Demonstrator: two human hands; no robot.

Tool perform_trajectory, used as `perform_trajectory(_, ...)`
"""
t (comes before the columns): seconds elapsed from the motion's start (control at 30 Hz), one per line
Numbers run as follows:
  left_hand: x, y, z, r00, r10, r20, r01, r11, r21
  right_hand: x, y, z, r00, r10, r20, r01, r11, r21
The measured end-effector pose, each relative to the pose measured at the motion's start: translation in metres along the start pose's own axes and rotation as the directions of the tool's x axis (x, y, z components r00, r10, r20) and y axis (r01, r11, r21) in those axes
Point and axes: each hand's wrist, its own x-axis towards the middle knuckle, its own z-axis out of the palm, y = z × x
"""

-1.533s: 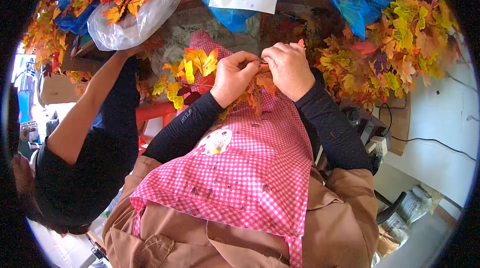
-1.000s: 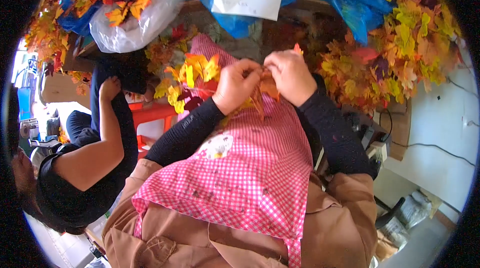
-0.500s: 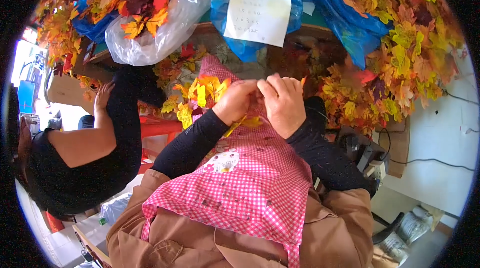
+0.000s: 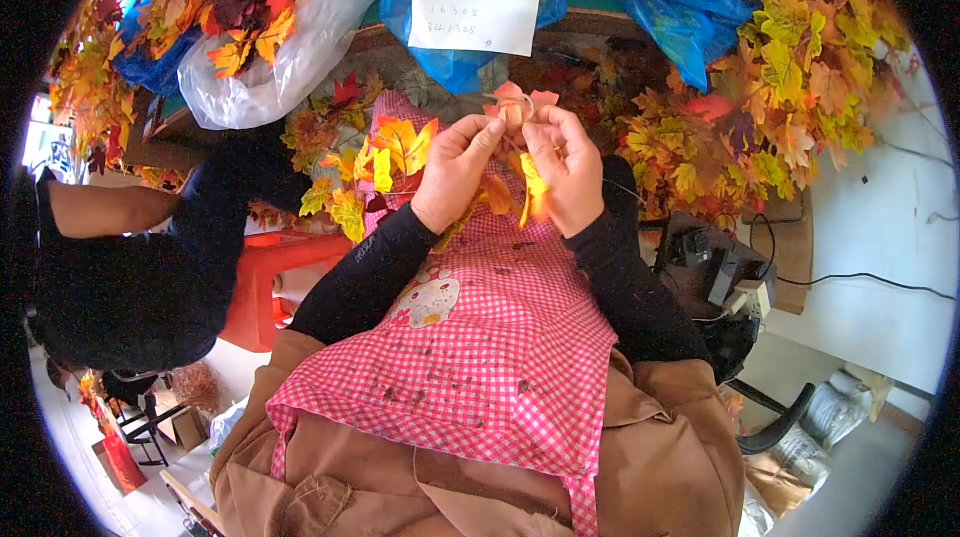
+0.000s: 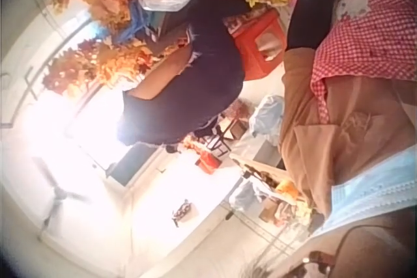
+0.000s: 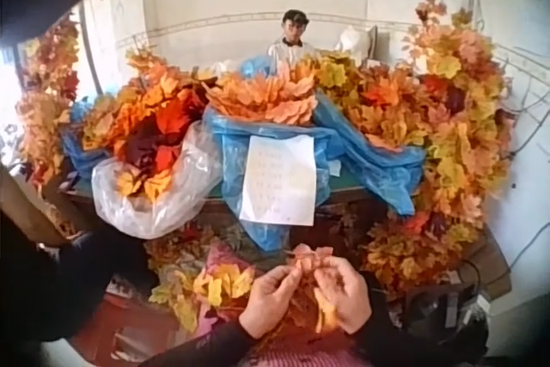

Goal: Assembling artificial autumn leaf garlands by attaching individual plastic leaves to a central stem.

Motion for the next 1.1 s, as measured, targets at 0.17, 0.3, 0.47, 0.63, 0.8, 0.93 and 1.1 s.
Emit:
perform_trajectory(0.17, -0.002, 0.014, -0.002, 0.999, 0.03, 0.04, -0.042, 0.932, 0.36, 0.004, 0.001, -0.007, 0.98, 0.187, 0.066, -0.193, 0.976, 0.102)
perform_trajectory(0.3, 0.0, 0.037, 0.003, 0.989, 0.109, 0.097, -0.146, 0.753, 0.642, 0.004, 0.006, -0.007, 0.987, 0.142, 0.076, -0.145, 0.989, 0.03)
perform_trajectory(0.47, 0.001, 0.039, -0.004, 0.986, 0.044, 0.158, -0.139, 0.741, 0.657, 0.015, -0.011, -0.025, 0.98, 0.015, 0.199, 0.048, 0.95, -0.308)
perform_trajectory(0.63, 0.001, 0.04, -0.004, 0.938, 0.147, 0.315, -0.317, 0.735, 0.6, 0.03, -0.038, -0.014, 0.915, -0.188, 0.357, 0.336, 0.844, -0.419)
perform_trajectory(0.8, 0.0, 0.048, -0.008, 0.937, 0.118, 0.328, -0.303, 0.742, 0.598, 0.052, -0.022, -0.033, 0.816, 0.173, 0.552, 0.088, 0.906, -0.415)
perform_trajectory(0.93, 0.0, 0.047, -0.012, 0.931, 0.14, 0.337, -0.349, 0.609, 0.712, 0.065, -0.021, -0.046, 0.708, 0.282, 0.647, 0.011, 0.912, -0.41)
perform_trajectory(1.1, 0.0, 0.041, -0.002, 0.936, 0.165, 0.311, -0.352, 0.483, 0.802, 0.061, -0.026, -0.049, 0.749, 0.137, 0.648, 0.193, 0.891, -0.411)
